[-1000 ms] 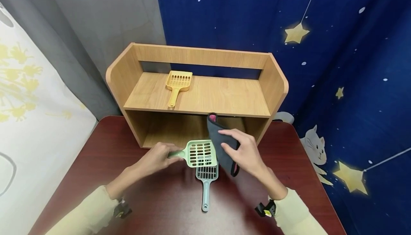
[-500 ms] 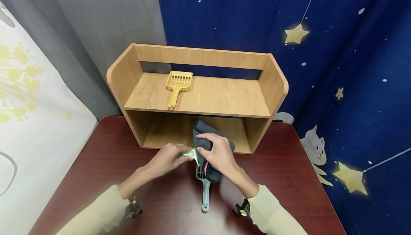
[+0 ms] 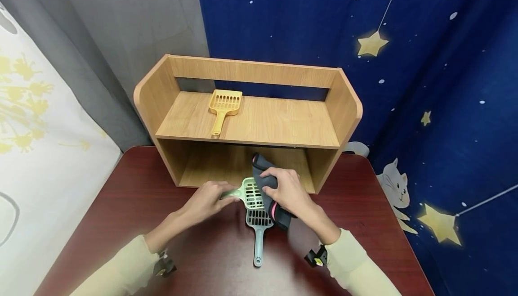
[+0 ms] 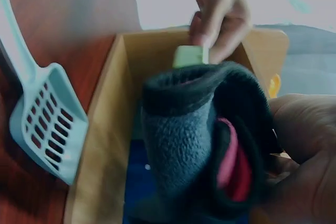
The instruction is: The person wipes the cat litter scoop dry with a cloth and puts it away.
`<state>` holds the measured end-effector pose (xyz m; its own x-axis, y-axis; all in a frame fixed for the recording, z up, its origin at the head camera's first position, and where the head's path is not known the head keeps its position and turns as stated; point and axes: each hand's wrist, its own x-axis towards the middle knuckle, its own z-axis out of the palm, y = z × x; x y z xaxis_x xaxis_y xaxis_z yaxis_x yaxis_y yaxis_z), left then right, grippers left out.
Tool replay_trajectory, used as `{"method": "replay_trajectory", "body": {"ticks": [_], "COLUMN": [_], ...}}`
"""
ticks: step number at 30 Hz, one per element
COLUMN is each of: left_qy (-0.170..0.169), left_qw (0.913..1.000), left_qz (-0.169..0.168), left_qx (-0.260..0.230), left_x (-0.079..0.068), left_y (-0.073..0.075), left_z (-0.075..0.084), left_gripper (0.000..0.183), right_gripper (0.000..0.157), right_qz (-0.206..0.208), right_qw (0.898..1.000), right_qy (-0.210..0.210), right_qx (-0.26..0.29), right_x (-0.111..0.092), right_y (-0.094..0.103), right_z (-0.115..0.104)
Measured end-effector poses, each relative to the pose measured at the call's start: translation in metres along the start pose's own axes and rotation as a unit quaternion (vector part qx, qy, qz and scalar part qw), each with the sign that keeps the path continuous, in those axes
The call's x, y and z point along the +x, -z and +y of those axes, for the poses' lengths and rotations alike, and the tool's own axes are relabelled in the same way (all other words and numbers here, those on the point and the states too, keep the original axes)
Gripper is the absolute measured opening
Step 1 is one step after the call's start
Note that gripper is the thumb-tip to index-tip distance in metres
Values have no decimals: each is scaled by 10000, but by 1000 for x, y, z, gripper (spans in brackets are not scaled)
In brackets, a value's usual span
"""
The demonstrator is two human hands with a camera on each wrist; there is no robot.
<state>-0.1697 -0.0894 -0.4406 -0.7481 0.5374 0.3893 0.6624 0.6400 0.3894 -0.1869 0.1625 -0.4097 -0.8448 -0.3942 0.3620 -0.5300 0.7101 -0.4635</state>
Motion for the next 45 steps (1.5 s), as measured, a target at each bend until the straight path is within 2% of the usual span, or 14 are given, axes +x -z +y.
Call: {"method": "replay_trajectory", "body": {"ticks": [4, 9, 16, 19, 26, 33, 45], "left_qy": [-26, -1, 35, 41, 129, 102, -70], "left_qw": [10000, 9999, 9998, 9998, 9997, 9997, 9995], "left_qz": [71, 58, 65, 82, 138, 195, 172], "left_qx": [-28, -105, -168, -178, -151, -143, -259], "left_x": [1, 5, 9, 8, 5, 2, -4], "left_y": [0, -3, -6, -5, -2, 4, 8], "left_z": [0, 1, 3, 4, 2, -2, -13], "left_gripper": [28, 27, 24, 24, 29, 30, 28], "right_gripper": [33, 30, 30, 30, 30, 32, 31], "right_qz": [73, -39, 564, 532, 131, 422, 610], "right_qw": [9999, 9991, 9950, 9955, 9990, 9986, 9888], "right_qy": [-146, -200, -125, -63, -25, -133, -724], "right_qx": [-12, 369, 816, 780, 426, 303, 1152], "right_x": [2, 6, 12, 12, 6, 1, -9], "right_y": [1, -9, -14, -15, -10, 8, 34], "right_z": [-3, -17, -26, -26, -15, 4, 25]}}
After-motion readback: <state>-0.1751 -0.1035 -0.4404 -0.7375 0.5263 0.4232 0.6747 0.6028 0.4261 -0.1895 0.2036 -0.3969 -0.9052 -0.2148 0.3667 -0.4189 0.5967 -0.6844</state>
